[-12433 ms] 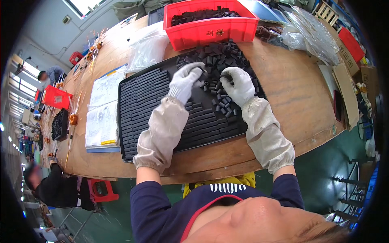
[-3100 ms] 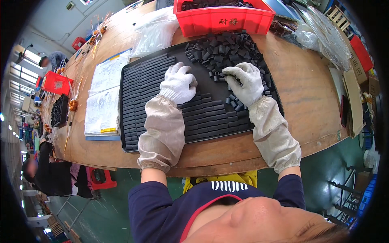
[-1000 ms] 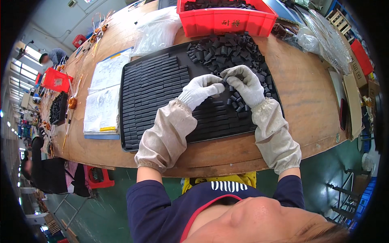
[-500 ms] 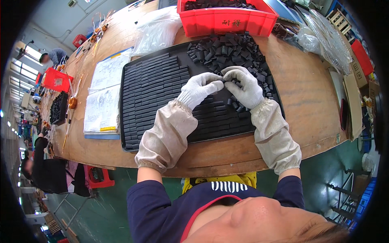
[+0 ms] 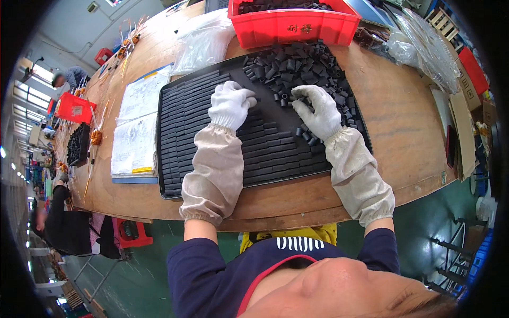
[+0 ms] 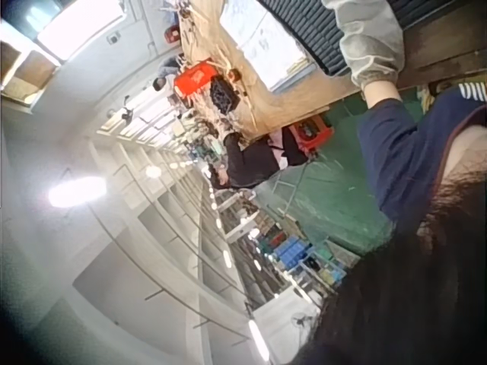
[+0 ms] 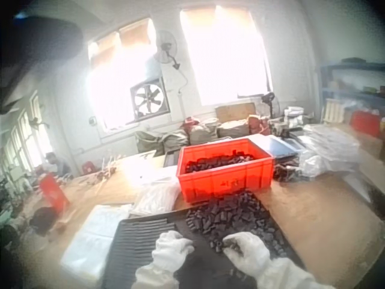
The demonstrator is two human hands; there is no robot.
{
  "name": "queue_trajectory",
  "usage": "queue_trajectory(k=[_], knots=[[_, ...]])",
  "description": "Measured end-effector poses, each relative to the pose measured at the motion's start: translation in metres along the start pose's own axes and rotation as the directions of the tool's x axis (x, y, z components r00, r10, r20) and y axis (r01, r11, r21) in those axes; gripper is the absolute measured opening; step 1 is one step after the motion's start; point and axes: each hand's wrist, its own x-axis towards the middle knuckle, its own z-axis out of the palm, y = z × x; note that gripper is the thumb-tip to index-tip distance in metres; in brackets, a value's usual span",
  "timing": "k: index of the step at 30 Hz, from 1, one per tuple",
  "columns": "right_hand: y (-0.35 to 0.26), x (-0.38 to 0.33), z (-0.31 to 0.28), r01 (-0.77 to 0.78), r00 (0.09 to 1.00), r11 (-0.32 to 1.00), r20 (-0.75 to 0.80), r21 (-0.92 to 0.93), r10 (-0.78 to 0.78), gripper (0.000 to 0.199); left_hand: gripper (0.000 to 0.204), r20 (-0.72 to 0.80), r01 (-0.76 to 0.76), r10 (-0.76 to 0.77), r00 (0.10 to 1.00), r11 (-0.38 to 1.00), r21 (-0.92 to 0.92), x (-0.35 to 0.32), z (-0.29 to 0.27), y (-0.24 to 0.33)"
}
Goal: The person sits at a workbench and repeatedly picks up small black cylindrical components from a pile. They insert these components into longer black rods and place the assembled units into a black tray.
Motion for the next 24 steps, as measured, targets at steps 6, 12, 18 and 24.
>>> queue_trajectory(k=[6, 12, 18, 24], knots=[[0.006, 0.002, 0.0, -0.015, 0.997, 0.999, -0.075, 0.032, 0.018, 0.024, 0.027, -0.087, -0.195, 0.217, 0.972, 0.959, 0.205, -0.01, 0.007, -0.003], [0.021, 0.003, 0.0, -0.071, 0.985, 0.997, -0.156, 0.03, 0.075, 0.022, 0.038, 0.153, -0.302, 0.28, 0.948, 0.943, 0.14, -0.005, 0.013, -0.003], [0.02, 0.004, -0.003, 0.014, 0.989, 0.994, -0.148, -0.109, -0.03, 0.02, 0.031, -0.024, -0.294, 0.299, 0.954, 0.948, 0.122, -0.003, 0.018, 0.0], [0.015, 0.004, 0.0, 0.172, 0.978, 0.953, -0.072, -0.25, -0.195, 0.015, 0.026, -0.295, -0.212, 0.155, 0.943, 0.962, -0.17, 0.007, 0.026, 0.002]])
